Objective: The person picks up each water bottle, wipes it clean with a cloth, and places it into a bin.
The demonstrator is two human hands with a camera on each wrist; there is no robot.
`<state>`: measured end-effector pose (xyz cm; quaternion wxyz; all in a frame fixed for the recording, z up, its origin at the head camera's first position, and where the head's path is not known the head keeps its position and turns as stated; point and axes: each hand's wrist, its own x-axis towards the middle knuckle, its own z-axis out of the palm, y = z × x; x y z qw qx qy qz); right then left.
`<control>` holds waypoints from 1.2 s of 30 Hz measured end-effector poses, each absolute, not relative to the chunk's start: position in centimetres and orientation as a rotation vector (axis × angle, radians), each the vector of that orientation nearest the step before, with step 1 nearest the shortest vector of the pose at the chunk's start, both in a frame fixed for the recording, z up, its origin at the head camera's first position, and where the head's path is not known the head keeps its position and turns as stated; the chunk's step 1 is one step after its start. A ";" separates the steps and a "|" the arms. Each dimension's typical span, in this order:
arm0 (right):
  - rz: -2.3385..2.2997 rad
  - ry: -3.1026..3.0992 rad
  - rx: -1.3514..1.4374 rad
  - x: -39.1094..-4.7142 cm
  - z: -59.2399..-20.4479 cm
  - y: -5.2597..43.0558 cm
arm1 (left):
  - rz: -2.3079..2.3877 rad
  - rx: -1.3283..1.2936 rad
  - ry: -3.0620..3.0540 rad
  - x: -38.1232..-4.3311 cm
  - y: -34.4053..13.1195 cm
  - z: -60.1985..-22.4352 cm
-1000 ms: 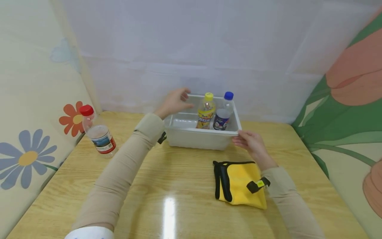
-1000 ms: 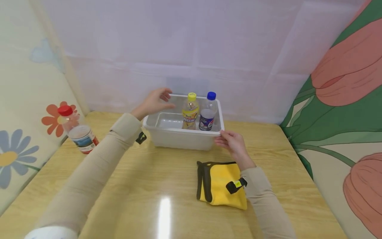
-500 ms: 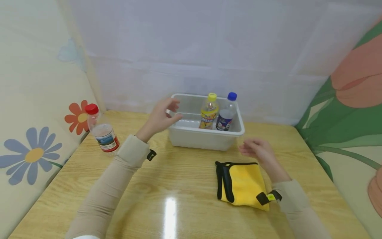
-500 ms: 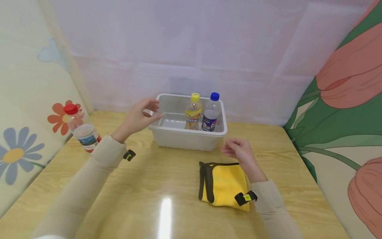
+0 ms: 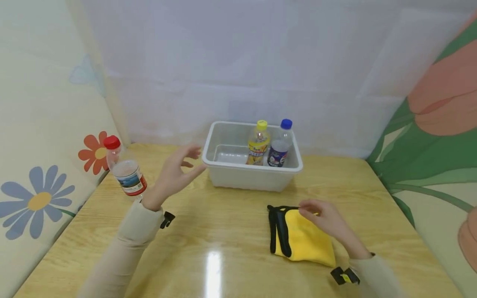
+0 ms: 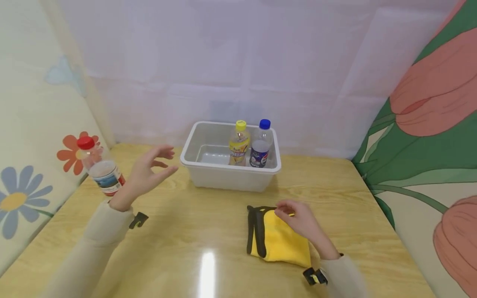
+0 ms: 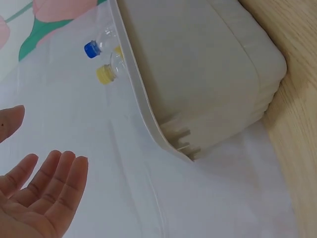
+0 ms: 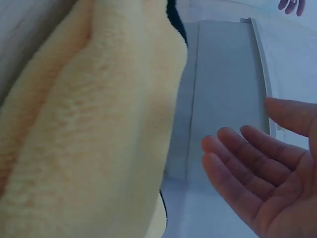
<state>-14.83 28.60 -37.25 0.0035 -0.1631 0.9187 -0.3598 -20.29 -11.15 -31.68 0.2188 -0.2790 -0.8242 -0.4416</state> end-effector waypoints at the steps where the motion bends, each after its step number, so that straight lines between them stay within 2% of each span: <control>1: -1.060 2.902 -0.557 -14.6 -37.5 28.6 | -1.209 -0.758 -2.285 -20.0 -11.4 -31.8; 9: -0.620 2.845 -0.759 -12.9 -38.7 28.7 | -1.164 -0.619 -2.282 -17.8 -14.0 -33.1; 16: -0.508 2.735 -0.884 -12.5 -40.1 29.4 | -1.000 -0.592 -2.196 -16.6 -16.5 -34.3; 28: -0.530 2.750 -0.840 -12.4 -41.6 29.6 | -0.914 -0.327 -2.132 -15.3 -21.2 -35.0; 36: -0.475 2.759 -0.791 -13.0 -41.1 29.2 | -0.685 -0.155 -2.064 -16.5 -24.0 -35.7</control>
